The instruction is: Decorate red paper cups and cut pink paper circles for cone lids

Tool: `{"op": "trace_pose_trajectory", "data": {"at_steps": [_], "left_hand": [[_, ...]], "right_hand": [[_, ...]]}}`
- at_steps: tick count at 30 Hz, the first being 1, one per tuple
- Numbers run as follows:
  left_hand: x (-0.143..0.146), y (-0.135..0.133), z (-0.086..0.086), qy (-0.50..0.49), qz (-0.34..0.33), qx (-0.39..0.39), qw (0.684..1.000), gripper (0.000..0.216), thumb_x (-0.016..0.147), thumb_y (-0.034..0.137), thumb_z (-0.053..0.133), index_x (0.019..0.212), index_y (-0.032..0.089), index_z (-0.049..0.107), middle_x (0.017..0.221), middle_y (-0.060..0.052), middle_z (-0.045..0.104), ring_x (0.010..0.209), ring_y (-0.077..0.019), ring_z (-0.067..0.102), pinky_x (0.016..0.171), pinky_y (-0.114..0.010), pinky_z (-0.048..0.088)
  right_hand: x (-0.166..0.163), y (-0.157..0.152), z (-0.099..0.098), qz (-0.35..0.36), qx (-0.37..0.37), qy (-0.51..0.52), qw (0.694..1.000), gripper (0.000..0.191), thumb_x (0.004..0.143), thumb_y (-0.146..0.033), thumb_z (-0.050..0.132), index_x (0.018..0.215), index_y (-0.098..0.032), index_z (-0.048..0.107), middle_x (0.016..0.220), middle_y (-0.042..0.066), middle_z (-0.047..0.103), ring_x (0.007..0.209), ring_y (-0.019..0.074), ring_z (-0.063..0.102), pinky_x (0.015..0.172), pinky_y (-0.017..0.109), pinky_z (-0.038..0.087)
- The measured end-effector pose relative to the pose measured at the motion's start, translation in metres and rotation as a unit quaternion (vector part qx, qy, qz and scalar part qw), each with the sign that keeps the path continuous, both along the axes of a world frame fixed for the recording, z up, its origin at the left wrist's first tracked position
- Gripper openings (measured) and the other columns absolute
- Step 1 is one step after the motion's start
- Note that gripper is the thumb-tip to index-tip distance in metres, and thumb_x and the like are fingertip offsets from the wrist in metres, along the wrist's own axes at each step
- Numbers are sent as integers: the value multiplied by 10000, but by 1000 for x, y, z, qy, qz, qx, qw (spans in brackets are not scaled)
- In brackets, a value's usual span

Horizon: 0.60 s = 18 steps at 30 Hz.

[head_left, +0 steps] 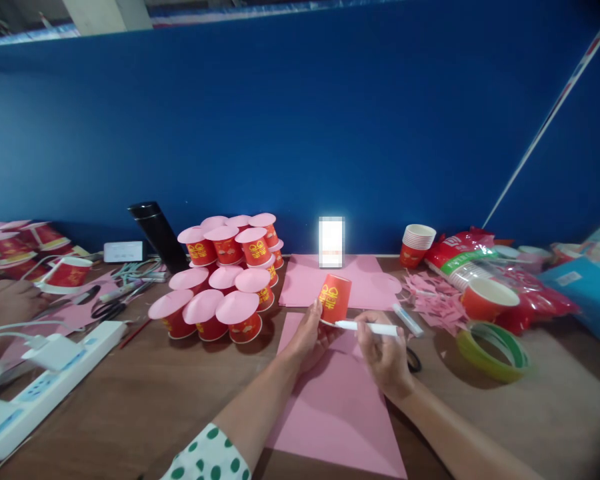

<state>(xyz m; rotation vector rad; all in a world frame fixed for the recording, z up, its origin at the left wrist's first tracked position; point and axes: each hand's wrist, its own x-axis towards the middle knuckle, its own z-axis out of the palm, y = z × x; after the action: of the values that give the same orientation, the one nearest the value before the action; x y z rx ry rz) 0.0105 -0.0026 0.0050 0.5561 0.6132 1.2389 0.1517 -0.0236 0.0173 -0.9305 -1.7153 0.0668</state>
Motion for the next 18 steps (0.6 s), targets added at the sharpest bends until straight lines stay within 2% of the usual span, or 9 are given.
{"op": "trace_pose_trajectory", "data": {"at_steps": [4,8,12,18], "left_hand": [[0,0,2,5,7,-11,1000,373,810,494,589,951,149,602,983,-92,676,932,-197,628,906,-362,479],[0,0,1,1,8,-21,1000,365,808,489,593,950,153,607,958,-84,679,921,-196,632,910,-371,475],[0,0,-1,-8,-8,-1,1000,384,819,500,572,976,152,607,1005,-98,675,942,-201,631,917,-368,468],[-1,-1,-2,0,-17,11,1000,420,823,524,550,982,140,609,1011,-108,672,942,-205,629,918,-370,468]], "right_hand": [[0,-3,5,-5,-31,-6,999,172,926,-201,436,776,-199,519,661,5,600,527,109,555,563,241,456],[0,-4,8,-24,-17,-16,999,196,932,-216,420,762,-195,514,650,8,598,531,114,563,595,257,473],[0,-2,8,-18,5,-8,1000,190,930,-223,416,770,-192,513,605,3,573,519,122,558,548,250,466],[2,-3,9,-20,-18,-9,1000,180,923,-198,431,767,-191,521,632,7,577,528,120,556,565,248,470]]}}
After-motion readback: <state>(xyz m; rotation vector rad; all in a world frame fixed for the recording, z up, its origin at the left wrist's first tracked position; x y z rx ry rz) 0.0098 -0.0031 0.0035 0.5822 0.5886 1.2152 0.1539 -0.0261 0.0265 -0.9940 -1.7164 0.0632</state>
